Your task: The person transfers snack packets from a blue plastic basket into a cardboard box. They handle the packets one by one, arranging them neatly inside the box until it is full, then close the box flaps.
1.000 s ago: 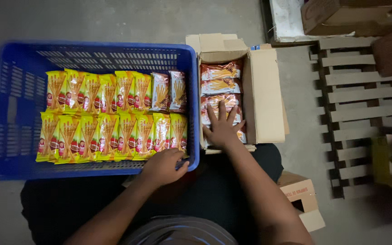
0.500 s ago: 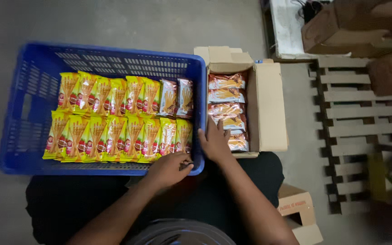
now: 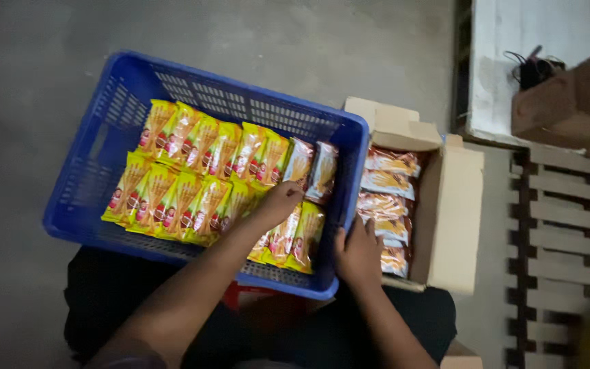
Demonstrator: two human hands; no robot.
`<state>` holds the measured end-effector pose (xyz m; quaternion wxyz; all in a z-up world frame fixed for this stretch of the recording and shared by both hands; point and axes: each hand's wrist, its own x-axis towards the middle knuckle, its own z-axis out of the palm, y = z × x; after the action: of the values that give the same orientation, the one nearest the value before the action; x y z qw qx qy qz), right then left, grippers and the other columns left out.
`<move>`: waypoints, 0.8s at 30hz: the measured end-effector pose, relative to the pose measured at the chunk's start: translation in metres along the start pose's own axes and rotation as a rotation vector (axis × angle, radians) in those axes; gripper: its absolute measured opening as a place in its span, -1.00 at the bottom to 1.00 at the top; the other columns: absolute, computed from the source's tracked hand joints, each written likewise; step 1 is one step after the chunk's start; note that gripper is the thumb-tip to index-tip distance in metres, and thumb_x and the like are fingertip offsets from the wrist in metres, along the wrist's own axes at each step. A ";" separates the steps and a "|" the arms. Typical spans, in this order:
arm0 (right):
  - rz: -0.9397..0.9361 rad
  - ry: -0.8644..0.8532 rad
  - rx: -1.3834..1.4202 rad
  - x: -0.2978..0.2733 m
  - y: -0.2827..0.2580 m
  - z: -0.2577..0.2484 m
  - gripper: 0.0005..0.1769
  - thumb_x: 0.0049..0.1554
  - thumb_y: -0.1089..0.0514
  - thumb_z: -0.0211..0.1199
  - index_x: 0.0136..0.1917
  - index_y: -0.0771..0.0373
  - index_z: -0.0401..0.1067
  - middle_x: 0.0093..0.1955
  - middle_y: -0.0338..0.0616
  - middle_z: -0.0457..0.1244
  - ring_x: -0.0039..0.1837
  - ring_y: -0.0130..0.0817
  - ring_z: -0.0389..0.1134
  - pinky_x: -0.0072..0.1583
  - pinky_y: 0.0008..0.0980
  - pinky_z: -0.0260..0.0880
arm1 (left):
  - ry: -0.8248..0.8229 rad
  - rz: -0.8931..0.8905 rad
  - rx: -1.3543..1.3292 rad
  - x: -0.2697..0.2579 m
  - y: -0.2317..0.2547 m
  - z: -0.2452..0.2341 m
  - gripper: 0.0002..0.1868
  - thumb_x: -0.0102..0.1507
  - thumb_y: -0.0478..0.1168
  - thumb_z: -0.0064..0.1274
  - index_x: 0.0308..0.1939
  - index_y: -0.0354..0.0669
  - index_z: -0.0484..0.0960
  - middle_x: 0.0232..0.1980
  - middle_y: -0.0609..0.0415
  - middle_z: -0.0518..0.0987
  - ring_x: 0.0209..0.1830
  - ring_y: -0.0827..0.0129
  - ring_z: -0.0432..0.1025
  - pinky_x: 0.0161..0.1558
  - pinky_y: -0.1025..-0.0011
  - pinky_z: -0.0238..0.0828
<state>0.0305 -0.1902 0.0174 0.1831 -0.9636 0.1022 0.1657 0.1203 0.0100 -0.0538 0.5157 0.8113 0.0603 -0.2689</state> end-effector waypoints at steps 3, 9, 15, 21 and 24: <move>-0.021 0.040 0.044 0.006 0.012 0.015 -0.34 0.28 -0.17 -0.16 0.50 0.24 0.14 0.47 0.32 0.14 0.65 0.21 -0.05 0.52 0.29 -0.07 | 0.015 -0.021 0.009 0.029 0.014 0.003 -0.78 0.31 -0.05 -0.03 -0.14 -0.01 0.66 -0.16 0.05 0.66 -0.08 0.17 0.55 -0.09 0.23 0.40; -0.062 0.113 0.025 0.017 0.033 0.043 -0.35 0.25 -0.08 -0.11 0.50 0.29 0.12 0.51 0.23 0.11 0.66 0.22 -0.11 0.52 0.34 -0.12 | 0.029 -0.055 0.294 0.064 0.015 0.028 -0.74 0.26 0.06 -0.04 -0.36 0.02 0.53 -0.29 0.01 0.61 -0.21 0.02 0.51 -0.20 0.08 0.31; -0.051 0.094 0.042 0.017 0.033 0.041 -0.38 0.23 -0.08 -0.11 0.46 0.26 0.15 0.48 0.29 0.10 0.66 0.26 -0.11 0.53 0.31 -0.14 | -0.030 0.000 0.448 0.069 0.011 0.036 -0.55 0.30 0.15 0.06 -0.12 -0.19 0.55 -0.11 -0.18 0.61 -0.08 -0.20 0.50 -0.11 -0.11 0.39; -0.070 0.100 0.043 0.015 0.026 0.033 -0.42 0.21 -0.02 -0.09 0.42 0.30 0.19 0.41 0.29 0.15 0.64 0.28 -0.08 0.52 0.33 -0.11 | -0.031 -0.089 0.319 0.088 -0.013 0.043 -0.60 0.17 0.13 0.16 -0.25 -0.13 0.56 -0.23 -0.10 0.58 -0.21 -0.03 0.47 -0.19 0.05 0.29; -0.059 0.083 0.071 0.014 0.025 0.032 -0.42 0.23 -0.03 -0.10 0.43 0.31 0.17 0.45 0.33 0.11 0.67 0.27 -0.13 0.54 0.32 -0.15 | -0.123 -0.177 0.089 0.073 0.006 0.024 -0.67 0.20 0.07 0.11 -0.28 -0.11 0.51 -0.35 0.02 0.55 -0.38 0.23 0.52 -0.35 0.24 0.25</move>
<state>0.0276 -0.2027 -0.0238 0.2174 -0.9652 0.0870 0.1167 0.1759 -0.0267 -0.0933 0.4562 0.8067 0.0881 -0.3653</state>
